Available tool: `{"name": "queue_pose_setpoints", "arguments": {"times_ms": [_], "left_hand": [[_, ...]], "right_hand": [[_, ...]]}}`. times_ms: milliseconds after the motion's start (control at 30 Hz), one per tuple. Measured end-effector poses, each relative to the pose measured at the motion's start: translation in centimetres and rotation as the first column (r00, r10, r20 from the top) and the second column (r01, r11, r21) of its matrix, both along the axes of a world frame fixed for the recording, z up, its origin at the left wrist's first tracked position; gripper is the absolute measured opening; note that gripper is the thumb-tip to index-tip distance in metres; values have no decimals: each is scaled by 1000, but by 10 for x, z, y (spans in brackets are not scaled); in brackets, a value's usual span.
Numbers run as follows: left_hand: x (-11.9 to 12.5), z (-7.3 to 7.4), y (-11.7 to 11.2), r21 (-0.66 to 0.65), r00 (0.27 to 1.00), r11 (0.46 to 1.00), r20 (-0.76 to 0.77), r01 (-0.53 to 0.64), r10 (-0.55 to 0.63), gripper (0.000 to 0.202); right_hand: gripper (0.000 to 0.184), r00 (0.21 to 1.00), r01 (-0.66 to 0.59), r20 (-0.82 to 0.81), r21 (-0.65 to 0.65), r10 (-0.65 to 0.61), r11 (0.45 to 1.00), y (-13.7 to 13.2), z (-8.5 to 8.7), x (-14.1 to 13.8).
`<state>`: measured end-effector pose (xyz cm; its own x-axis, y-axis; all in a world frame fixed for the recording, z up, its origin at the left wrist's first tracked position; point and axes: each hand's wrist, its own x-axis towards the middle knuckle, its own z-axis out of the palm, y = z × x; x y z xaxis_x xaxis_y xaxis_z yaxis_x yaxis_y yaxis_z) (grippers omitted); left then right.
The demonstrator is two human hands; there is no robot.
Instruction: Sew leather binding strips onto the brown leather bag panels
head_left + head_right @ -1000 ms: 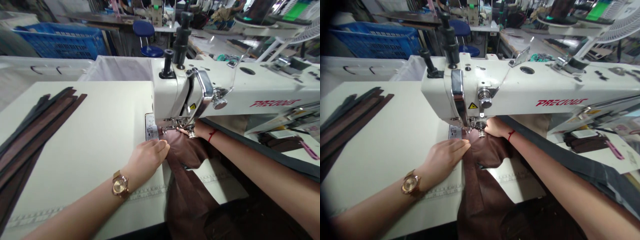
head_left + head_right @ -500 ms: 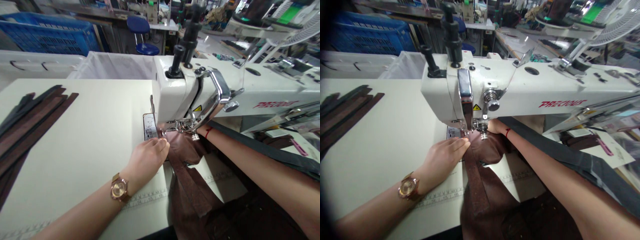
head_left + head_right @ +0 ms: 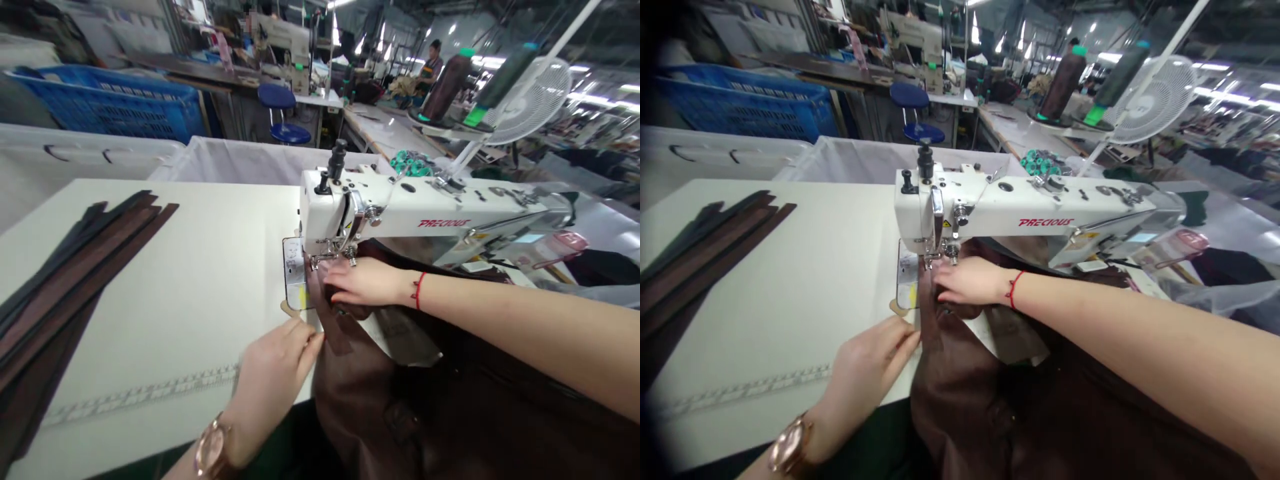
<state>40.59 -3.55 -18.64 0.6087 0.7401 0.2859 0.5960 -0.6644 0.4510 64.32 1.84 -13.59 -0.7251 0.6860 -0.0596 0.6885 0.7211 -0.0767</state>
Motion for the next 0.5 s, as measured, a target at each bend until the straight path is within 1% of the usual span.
{"name": "queue_pose_setpoints", "arguments": {"times_ms": [67, 100, 133, 200, 267, 300, 333, 367, 400, 433, 467, 500], "left_hand": [[2, -1, -16, -81, 997, 994, 30, -74, 76, 25], [3, -2, -23, -106, 994, 990, 45, -90, 95, 23], [3, -3, -31, -112, 994, 989, 47, -97, 102, 20], [4, -5, -46, -61, 991, 989, 5, -136, 136, 14], [3, -7, -62, 3, 977, 978, -45, -207, 207, 18], [4, -8, -70, 6, 969, 970, -54, -243, 243, 22], [4, -10, -76, -18, 964, 965, -48, -262, 261, 21], [5, -11, -80, -63, 966, 964, -37, -257, 256, 15], [6, -11, -83, -121, 973, 965, -21, -232, 231, 8], [6, -11, -84, -188, 980, 962, 5, -197, 201, 5], [6, -11, -83, -265, 983, 951, 50, -159, 179, 8], [4, -9, -79, -354, 980, 928, 107, -119, 166, 10]], "right_hand": [[40, 986, -164, 14, -10, 165, 986, -22, 9, -18], [39, 979, -200, 37, -3, 200, 980, -32, 10, -27], [34, 975, -210, 72, 7, 209, 978, -39, 10, -35], [19, 977, -173, 134, 28, 168, 985, -47, 9, -47], [15, 986, -96, 138, 27, 92, 995, -46, 12, -52], [16, 991, -64, 117, 4, 63, 998, -44, 15, -51], [18, 995, -44, 92, -35, 47, 998, -40, 20, -48], [21, 996, -40, 70, -84, 46, 996, -37, 26, -44], [23, 997, -54, 53, -137, 62, 989, -33, 32, -39], [26, 996, -78, 38, -187, 86, 979, -29, 37, -33], [29, 994, -104, 21, -228, 111, 968, -26, 42, -27], [32, 992, -123, 2, -253, 127, 960, -24, 45, -20]]}}
